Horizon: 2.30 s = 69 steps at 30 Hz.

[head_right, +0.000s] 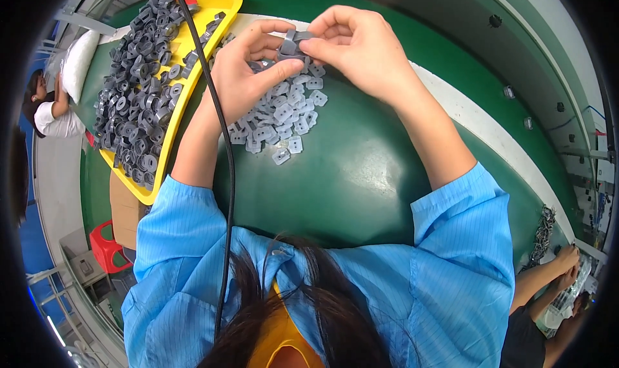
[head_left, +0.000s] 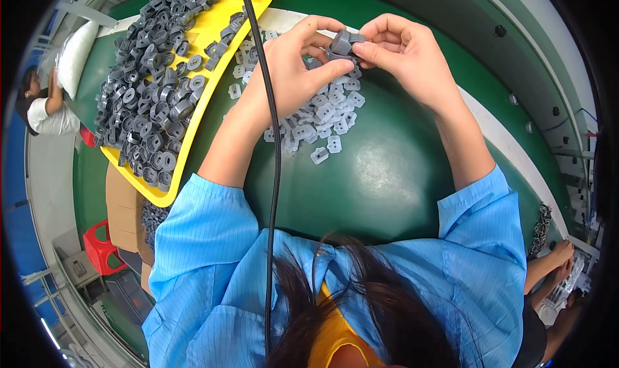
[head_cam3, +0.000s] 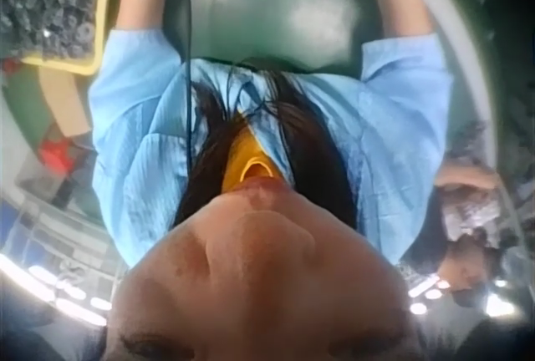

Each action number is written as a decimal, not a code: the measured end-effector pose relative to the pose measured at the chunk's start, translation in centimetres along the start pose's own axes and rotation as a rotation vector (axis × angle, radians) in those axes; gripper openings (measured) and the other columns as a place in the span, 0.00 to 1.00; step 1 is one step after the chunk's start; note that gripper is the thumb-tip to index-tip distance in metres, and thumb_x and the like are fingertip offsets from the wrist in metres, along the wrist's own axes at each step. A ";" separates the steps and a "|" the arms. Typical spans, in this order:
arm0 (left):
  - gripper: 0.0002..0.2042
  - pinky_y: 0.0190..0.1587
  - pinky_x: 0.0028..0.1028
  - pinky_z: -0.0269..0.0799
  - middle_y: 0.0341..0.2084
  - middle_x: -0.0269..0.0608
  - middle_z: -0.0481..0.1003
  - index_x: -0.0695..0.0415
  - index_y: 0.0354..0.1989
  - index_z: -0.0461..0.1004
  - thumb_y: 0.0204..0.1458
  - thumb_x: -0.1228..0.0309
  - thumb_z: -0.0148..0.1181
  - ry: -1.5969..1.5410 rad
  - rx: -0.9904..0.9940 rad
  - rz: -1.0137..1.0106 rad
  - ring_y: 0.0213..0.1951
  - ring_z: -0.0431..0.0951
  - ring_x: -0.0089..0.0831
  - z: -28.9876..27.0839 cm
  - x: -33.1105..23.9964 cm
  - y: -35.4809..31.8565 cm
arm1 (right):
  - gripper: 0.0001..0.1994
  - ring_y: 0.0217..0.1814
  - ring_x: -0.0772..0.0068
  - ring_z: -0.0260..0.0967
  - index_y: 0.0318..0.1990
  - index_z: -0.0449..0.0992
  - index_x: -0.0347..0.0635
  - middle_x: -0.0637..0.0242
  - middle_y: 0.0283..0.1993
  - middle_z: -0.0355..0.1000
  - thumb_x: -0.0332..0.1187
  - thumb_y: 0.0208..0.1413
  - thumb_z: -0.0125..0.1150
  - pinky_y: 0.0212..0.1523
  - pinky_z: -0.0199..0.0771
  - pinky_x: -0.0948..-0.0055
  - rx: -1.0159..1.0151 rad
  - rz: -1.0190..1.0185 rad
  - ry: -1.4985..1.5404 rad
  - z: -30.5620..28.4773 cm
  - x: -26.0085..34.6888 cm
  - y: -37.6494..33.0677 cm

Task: The person assembles small grey plastic housings by hand, inserting white plastic clips into them.

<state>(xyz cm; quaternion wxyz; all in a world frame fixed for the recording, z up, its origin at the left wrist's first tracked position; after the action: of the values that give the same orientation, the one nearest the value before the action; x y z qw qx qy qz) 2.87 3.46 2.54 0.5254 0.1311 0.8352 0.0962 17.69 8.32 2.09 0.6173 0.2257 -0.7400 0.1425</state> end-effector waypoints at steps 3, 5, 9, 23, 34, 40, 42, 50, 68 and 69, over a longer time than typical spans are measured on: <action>0.25 0.39 0.28 0.73 0.33 0.45 0.78 0.57 0.51 0.69 0.44 0.66 0.68 -0.032 0.039 -0.003 0.34 0.79 0.30 0.0 0.6 0.0 | 0.07 0.30 0.79 0.73 0.36 0.74 0.33 0.63 0.31 0.75 0.26 0.50 0.63 0.34 0.74 0.81 0.022 0.046 0.133 0.0 -0.1 0.0; 0.23 0.38 0.26 0.73 0.33 0.45 0.78 0.58 0.51 0.69 0.47 0.66 0.65 -0.044 0.068 -0.007 0.34 0.79 0.28 0.2 0.3 -0.2 | 0.07 0.31 0.78 0.74 0.36 0.74 0.33 0.63 0.31 0.75 0.26 0.50 0.63 0.34 0.75 0.81 0.031 0.071 0.147 0.1 -0.4 -0.3; 0.18 0.35 0.22 0.72 0.32 0.39 0.78 0.61 0.52 0.69 0.55 0.66 0.57 -0.200 0.037 -0.096 0.33 0.77 0.22 0.6 0.4 -0.1 | 0.08 0.30 0.78 0.74 0.37 0.73 0.32 0.62 0.30 0.75 0.26 0.50 0.62 0.34 0.75 0.80 -0.027 0.027 0.135 0.4 -0.6 -0.3; 0.18 0.28 0.18 0.66 0.34 0.36 0.78 0.60 0.47 0.72 0.55 0.60 0.57 -0.295 -0.161 -0.276 0.34 0.76 0.17 0.1 1.5 -0.1 | 0.10 0.36 0.79 0.71 0.42 0.72 0.36 0.66 0.36 0.74 0.26 0.51 0.61 0.40 0.73 0.80 -0.184 -0.141 0.004 -1.6 -0.8 0.8; 0.17 0.28 0.18 0.65 0.33 0.36 0.78 0.58 0.46 0.70 0.58 0.57 0.52 -0.315 -0.067 -0.375 0.34 0.78 0.20 -0.2 2.7 -0.1 | 0.13 0.33 0.83 0.69 0.41 0.76 0.39 0.71 0.33 0.75 0.33 0.49 0.66 0.36 0.69 0.83 -0.398 -0.043 -0.378 -6.7 -4.1 1.6; 0.17 0.28 0.19 0.65 0.30 0.34 0.79 0.56 0.39 0.73 0.58 0.54 0.50 -0.238 -0.029 -0.350 0.33 0.77 0.18 0.4 2.3 -0.2 | 0.11 0.32 0.81 0.69 0.39 0.77 0.41 0.69 0.31 0.74 0.34 0.49 0.64 0.34 0.69 0.80 -0.559 -0.285 -0.877 -9.2 -4.5 0.7; 0.17 0.28 0.19 0.65 0.30 0.34 0.79 0.57 0.39 0.73 0.58 0.54 0.50 -0.274 -0.068 -0.345 0.33 0.77 0.18 0.1 2.8 -0.3 | 0.09 0.32 0.62 0.74 0.34 0.78 0.41 0.61 0.29 0.75 0.34 0.46 0.62 0.36 0.73 0.68 -0.436 -0.343 -0.800 -6.2 -1.4 0.5; 0.18 0.28 0.18 0.64 0.31 0.36 0.79 0.57 0.40 0.73 0.58 0.54 0.49 -0.305 -0.097 -0.383 0.34 0.77 0.19 0.0 3.0 -0.2 | 0.07 0.39 0.56 0.69 0.35 0.78 0.41 0.60 0.31 0.72 0.29 0.46 0.60 0.42 0.70 0.63 0.105 -0.459 -0.777 1.9 -0.1 -1.5; 0.15 0.30 0.19 0.60 0.35 0.37 0.78 0.53 0.41 0.69 0.59 0.54 0.48 -0.322 -0.082 -0.414 0.37 0.77 0.20 0.1 3.1 -0.1 | 0.08 0.33 0.63 0.72 0.33 0.78 0.34 0.56 0.30 0.73 0.30 0.46 0.63 0.36 0.71 0.66 0.053 -0.299 -0.981 2.2 0.6 -2.4; 0.16 0.29 0.19 0.60 0.34 0.37 0.78 0.53 0.42 0.69 0.59 0.54 0.48 -0.324 -0.072 -0.422 0.37 0.77 0.19 0.1 3.2 -0.1 | 0.08 0.30 0.68 0.71 0.32 0.78 0.35 0.60 0.29 0.73 0.30 0.46 0.64 0.34 0.71 0.69 0.080 -0.129 -0.745 1.5 0.3 -1.8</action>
<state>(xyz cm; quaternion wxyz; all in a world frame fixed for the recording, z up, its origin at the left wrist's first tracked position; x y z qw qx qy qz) 1.67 4.41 -0.27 0.6649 -0.0510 0.7451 -0.0081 17.32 6.04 1.94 0.3043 0.3321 -0.8919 0.0406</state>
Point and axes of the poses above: each hand's wrist, its own y-axis towards the middle knuckle, its own z-axis out of the palm, x = y × z, the point moved 6 cm from there along y, towards the middle knuckle
